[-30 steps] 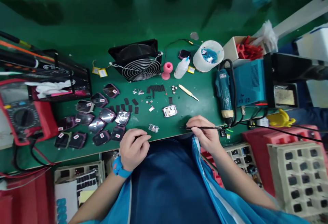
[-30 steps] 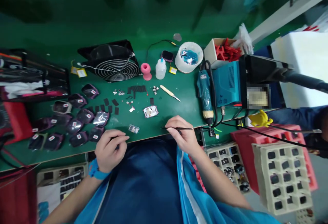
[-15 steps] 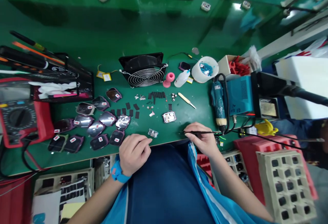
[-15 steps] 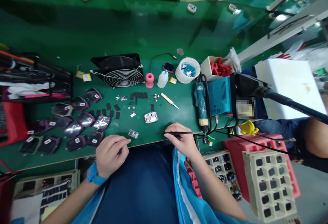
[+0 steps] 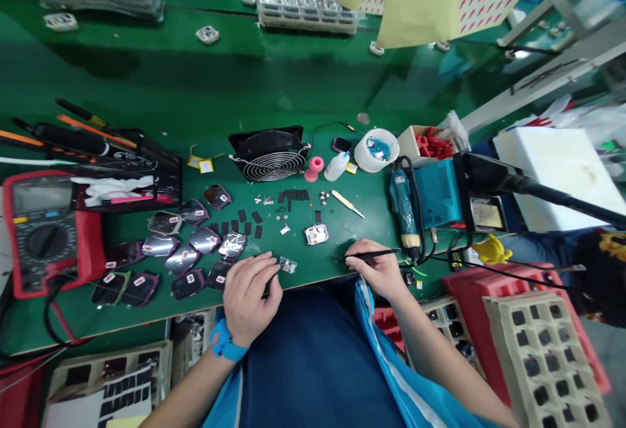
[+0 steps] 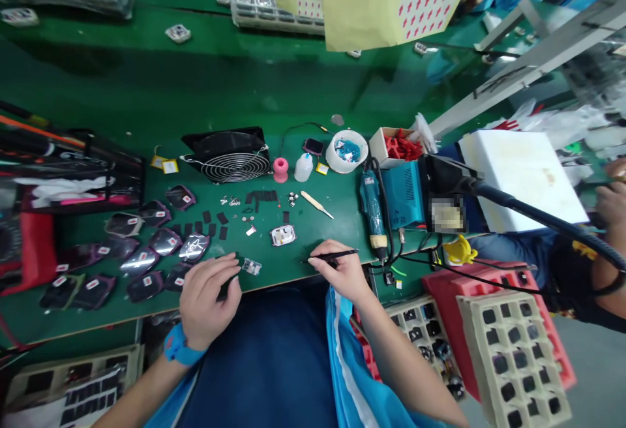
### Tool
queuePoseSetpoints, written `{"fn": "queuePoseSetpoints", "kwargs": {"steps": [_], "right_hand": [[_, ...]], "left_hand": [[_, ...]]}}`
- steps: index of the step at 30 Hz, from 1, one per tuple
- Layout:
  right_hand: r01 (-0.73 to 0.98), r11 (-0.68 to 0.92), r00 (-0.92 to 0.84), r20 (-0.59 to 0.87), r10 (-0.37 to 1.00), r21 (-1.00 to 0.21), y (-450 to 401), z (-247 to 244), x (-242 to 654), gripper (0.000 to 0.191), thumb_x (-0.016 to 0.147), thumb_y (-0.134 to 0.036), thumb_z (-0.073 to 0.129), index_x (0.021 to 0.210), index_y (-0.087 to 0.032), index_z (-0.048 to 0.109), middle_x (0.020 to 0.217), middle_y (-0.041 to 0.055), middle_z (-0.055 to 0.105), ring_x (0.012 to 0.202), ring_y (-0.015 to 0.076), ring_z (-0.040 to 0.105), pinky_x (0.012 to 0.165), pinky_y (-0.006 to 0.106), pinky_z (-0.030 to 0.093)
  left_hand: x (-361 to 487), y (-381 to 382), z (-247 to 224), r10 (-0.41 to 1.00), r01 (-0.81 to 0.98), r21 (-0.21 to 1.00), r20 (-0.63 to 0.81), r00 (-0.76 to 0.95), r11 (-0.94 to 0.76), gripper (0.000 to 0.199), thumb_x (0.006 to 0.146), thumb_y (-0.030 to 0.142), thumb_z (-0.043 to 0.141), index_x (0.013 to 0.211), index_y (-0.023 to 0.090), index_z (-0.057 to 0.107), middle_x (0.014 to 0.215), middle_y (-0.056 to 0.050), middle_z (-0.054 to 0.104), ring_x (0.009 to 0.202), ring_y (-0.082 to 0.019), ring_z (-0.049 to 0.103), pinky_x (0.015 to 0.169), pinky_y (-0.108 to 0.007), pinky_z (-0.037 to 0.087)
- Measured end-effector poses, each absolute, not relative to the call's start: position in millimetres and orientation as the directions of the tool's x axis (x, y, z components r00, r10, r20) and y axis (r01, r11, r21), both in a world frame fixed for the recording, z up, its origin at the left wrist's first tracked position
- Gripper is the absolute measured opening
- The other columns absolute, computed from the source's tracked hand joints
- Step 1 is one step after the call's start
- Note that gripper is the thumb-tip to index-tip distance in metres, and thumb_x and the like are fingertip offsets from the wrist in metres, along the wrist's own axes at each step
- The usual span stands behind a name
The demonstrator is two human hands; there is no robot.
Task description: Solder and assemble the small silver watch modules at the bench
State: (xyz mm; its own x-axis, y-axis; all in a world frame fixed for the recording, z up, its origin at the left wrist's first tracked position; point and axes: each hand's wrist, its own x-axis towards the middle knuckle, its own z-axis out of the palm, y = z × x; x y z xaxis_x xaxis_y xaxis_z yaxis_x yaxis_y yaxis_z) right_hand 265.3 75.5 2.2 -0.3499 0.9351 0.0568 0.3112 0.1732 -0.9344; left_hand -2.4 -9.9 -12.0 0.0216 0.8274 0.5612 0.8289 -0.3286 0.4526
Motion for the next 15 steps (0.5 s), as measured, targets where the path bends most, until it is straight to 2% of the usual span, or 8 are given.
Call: {"fn": "queuePoseSetpoints", "kwargs": {"steps": [3, 9, 15], "right_hand": [[0.320, 0.177, -0.346, 0.060, 0.936, -0.931, 75.1, 3.0, 265.7, 0.019, 0.092, -0.037, 0.073, 0.084, -0.020, 0.075, 0.078, 0.0056, 0.074, 0.066, 0.0173, 0.068, 0.062, 0.031, 0.055], [0.312, 0.191, -0.342, 0.077, 0.937, -0.931, 73.9, 3.2, 265.8, 0.019, 0.093, -0.037, 0.072, 0.084, -0.020, 0.075, 0.079, 0.0060, 0.074, 0.066, 0.0175, 0.068, 0.062, 0.031, 0.055], [0.294, 0.207, -0.331, 0.104, 0.938, -0.933, 72.2, 1.2, 266.2, 0.018, 0.092, -0.037, 0.074, 0.084, -0.021, 0.076, 0.079, 0.0057, 0.075, 0.070, 0.0184, 0.070, 0.065, 0.031, 0.056]], "left_hand": [[-0.4, -7.0, -12.5, 0.834, 0.852, 0.431, 0.551, 0.012, -0.297, 0.021, 0.091, 0.006, 0.063, 0.108, 0.017, 0.064, 0.108, -0.011, 0.076, 0.102, -0.024, 0.075, 0.100, -0.043, 0.055], [-0.3, -7.9, -12.2, 0.854, 0.848, 0.464, 0.519, -0.025, -0.257, 0.023, 0.092, 0.008, 0.062, 0.113, 0.017, 0.064, 0.107, -0.010, 0.076, 0.100, -0.023, 0.074, 0.092, -0.037, 0.059], [0.3, -9.2, -13.9, 0.852, 0.856, 0.455, 0.523, -0.032, -0.248, 0.023, 0.091, 0.007, 0.063, 0.111, 0.018, 0.065, 0.104, -0.008, 0.076, 0.098, -0.022, 0.074, 0.091, -0.034, 0.058]]}}
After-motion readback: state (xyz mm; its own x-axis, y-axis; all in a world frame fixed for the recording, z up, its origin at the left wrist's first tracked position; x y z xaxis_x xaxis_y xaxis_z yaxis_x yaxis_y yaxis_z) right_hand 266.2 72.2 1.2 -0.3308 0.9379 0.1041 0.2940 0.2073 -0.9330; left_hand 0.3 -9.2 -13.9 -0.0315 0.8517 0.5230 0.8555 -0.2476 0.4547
